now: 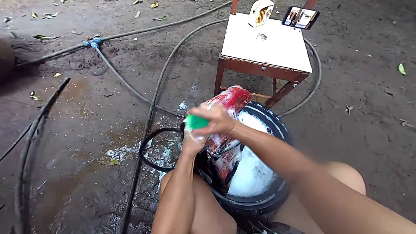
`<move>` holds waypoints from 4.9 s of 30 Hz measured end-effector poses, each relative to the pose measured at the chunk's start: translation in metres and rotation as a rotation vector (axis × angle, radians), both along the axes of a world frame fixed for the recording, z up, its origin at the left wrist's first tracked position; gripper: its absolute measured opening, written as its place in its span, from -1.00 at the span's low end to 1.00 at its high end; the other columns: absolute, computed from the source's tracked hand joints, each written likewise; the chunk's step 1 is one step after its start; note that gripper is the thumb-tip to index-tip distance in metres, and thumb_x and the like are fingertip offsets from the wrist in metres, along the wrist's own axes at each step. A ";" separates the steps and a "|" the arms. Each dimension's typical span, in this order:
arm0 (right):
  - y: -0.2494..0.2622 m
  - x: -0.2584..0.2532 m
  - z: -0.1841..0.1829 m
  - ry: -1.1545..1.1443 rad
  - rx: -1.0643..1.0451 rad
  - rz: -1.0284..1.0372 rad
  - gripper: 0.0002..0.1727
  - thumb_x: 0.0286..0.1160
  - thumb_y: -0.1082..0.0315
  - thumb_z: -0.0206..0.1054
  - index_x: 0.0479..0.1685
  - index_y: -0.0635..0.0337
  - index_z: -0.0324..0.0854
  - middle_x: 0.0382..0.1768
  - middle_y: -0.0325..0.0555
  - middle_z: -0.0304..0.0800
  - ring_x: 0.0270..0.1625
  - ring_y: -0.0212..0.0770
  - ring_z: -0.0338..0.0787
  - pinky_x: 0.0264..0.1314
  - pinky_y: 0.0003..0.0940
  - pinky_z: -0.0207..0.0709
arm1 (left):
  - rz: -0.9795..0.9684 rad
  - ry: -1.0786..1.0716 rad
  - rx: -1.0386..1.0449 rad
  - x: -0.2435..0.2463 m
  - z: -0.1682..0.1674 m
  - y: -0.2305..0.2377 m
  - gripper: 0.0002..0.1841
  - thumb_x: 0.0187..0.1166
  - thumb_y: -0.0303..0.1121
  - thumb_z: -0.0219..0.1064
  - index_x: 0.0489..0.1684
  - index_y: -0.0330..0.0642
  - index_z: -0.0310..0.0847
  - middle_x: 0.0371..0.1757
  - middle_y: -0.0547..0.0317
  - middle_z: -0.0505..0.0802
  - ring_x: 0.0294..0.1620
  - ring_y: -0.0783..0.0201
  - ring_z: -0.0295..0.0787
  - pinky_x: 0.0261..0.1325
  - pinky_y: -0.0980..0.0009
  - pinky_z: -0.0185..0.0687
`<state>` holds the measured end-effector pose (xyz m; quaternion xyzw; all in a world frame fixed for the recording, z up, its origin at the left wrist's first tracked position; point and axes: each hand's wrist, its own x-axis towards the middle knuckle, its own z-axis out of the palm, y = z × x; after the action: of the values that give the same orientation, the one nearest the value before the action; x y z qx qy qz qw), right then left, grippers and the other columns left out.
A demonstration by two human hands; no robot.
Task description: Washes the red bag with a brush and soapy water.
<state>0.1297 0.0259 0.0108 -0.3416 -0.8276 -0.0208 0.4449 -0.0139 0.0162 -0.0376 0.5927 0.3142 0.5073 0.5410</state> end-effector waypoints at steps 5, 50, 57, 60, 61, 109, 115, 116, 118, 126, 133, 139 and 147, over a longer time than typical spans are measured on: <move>-0.022 0.122 -0.042 0.433 -0.365 -0.615 -0.38 0.52 0.11 0.46 0.46 0.33 0.59 0.30 0.18 0.78 0.32 -0.07 0.79 0.46 -0.02 0.62 | -0.013 -0.157 -0.227 -0.007 0.014 0.002 -0.36 0.08 -0.70 0.51 0.29 -0.33 0.47 -0.04 0.16 0.90 -0.03 0.38 0.88 0.14 0.38 0.86; -0.069 0.001 0.013 0.111 -0.513 -0.435 -0.39 0.46 -0.05 0.44 0.42 0.14 0.73 0.06 0.27 0.84 0.05 0.17 0.85 0.02 0.19 0.67 | -0.250 0.072 0.029 0.009 0.005 -0.020 -0.38 0.29 -0.34 0.54 0.27 -0.56 0.41 -0.01 0.37 0.83 0.06 0.79 0.72 0.24 0.68 0.66; -0.044 -0.019 0.049 0.048 -0.563 -0.442 -0.41 0.57 -0.13 0.36 0.54 -0.13 0.66 0.11 0.19 0.81 0.03 0.14 0.82 -0.01 0.16 0.64 | -0.313 -0.042 -0.055 0.023 0.001 -0.029 -0.46 0.10 -0.46 0.60 0.14 -0.17 0.55 -0.13 0.62 0.86 -0.04 0.72 0.79 0.12 0.60 0.75; -0.079 0.007 -0.002 0.118 -0.508 -0.431 -0.43 0.56 -0.03 0.37 0.45 0.09 0.71 0.04 0.30 0.82 -0.01 0.23 0.83 -0.04 0.22 0.67 | -0.356 -0.310 -0.122 0.012 0.005 -0.013 -0.24 -0.04 -0.18 0.79 0.24 -0.10 0.52 -0.05 0.45 0.91 0.00 0.52 0.86 0.13 0.45 0.82; -0.087 0.015 -0.012 0.120 -0.510 -0.449 -0.43 0.55 -0.02 0.38 0.44 0.12 0.72 0.01 0.32 0.82 -0.04 0.24 0.84 -0.07 0.22 0.67 | -0.396 -0.397 -0.164 0.013 0.007 -0.010 -0.35 -0.02 -0.19 0.71 0.16 0.00 0.58 -0.05 0.44 0.92 -0.01 0.52 0.86 0.10 0.46 0.81; -0.076 -0.022 -0.042 0.249 -0.331 -0.495 -0.50 0.49 0.04 0.42 0.30 0.18 0.79 -0.08 0.26 0.83 -0.14 0.17 0.86 -0.20 0.13 0.72 | 0.010 -0.498 -0.419 0.028 0.032 -0.015 -0.48 0.88 -0.24 -0.53 0.09 -0.09 0.48 -0.22 0.36 0.86 -0.15 0.48 0.84 -0.04 0.44 0.83; -0.054 -0.020 -0.004 0.409 -0.317 -0.438 -0.52 0.42 0.10 0.50 0.23 0.22 0.81 -0.10 0.15 0.87 -0.09 0.06 0.87 -0.10 0.09 0.73 | -0.016 -0.529 -0.458 0.040 0.031 -0.022 -0.49 0.87 -0.22 -0.55 0.11 -0.04 0.43 -0.19 0.37 0.86 -0.09 0.48 0.84 0.02 0.42 0.82; -0.039 -0.027 0.016 0.426 -0.230 -0.453 -0.54 0.37 0.11 0.55 0.19 0.19 0.84 -0.18 0.10 0.87 -0.20 0.02 0.86 -0.24 0.04 0.72 | -0.018 -0.517 -0.455 0.044 0.027 -0.028 -0.54 0.85 -0.27 -0.52 0.12 -0.02 0.41 -0.18 0.41 0.84 -0.09 0.50 0.82 0.03 0.44 0.79; -0.025 -0.036 0.032 0.397 -0.145 -0.482 -0.51 0.32 0.09 0.58 0.22 0.13 0.84 -0.19 0.06 0.83 -0.28 -0.01 0.83 -0.37 -0.02 0.68 | -0.002 -0.515 -0.441 0.047 0.023 -0.033 -0.56 0.82 -0.34 -0.49 0.07 0.00 0.41 -0.23 0.44 0.84 -0.13 0.52 0.81 0.00 0.45 0.79; -0.069 -0.011 -0.027 0.248 -0.314 -0.500 -0.50 0.44 0.04 0.47 0.23 0.21 0.81 -0.08 0.25 0.85 -0.15 0.16 0.87 -0.20 0.13 0.72 | 0.030 -0.536 -0.515 0.039 0.036 -0.018 -0.44 0.87 -0.19 -0.56 -0.01 -0.08 0.49 -0.32 0.36 0.86 -0.24 0.47 0.85 -0.14 0.43 0.83; -0.036 -0.031 0.002 0.203 -0.043 -0.462 -0.48 0.41 -0.03 0.45 0.20 0.17 0.83 -0.23 0.19 0.83 -0.33 0.07 0.84 -0.42 0.00 0.69 | -0.067 -0.625 -0.439 0.034 0.021 -0.026 -0.49 0.81 -0.21 -0.45 -0.13 0.09 0.57 -0.35 0.47 0.91 -0.30 0.56 0.86 -0.21 0.52 0.82; -0.052 0.025 -0.044 0.237 -0.125 -0.585 -0.48 0.43 -0.01 0.45 0.13 0.26 0.82 -0.22 0.22 0.85 -0.26 0.11 0.88 -0.31 0.09 0.74 | -0.148 -0.648 -0.435 0.027 0.031 -0.010 -0.44 0.78 -0.35 -0.53 0.02 -0.12 0.56 -0.14 0.24 0.90 -0.02 0.38 0.86 0.09 0.36 0.83; -0.037 -0.037 -0.014 0.157 0.011 -0.385 -0.50 0.39 -0.04 0.46 0.06 0.21 0.88 -0.28 0.18 0.87 -0.38 0.04 0.85 -0.44 -0.03 0.71 | -0.140 -0.809 -0.340 0.021 0.006 -0.016 -0.50 0.68 0.28 0.09 -0.04 0.09 0.71 -0.17 0.41 0.94 -0.09 0.54 0.88 -0.03 0.52 0.82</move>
<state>0.0928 -0.0111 -0.0032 -0.4917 -0.7097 -0.0834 0.4976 0.0073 -0.0003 -0.0316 0.2688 0.1150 0.6016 0.7434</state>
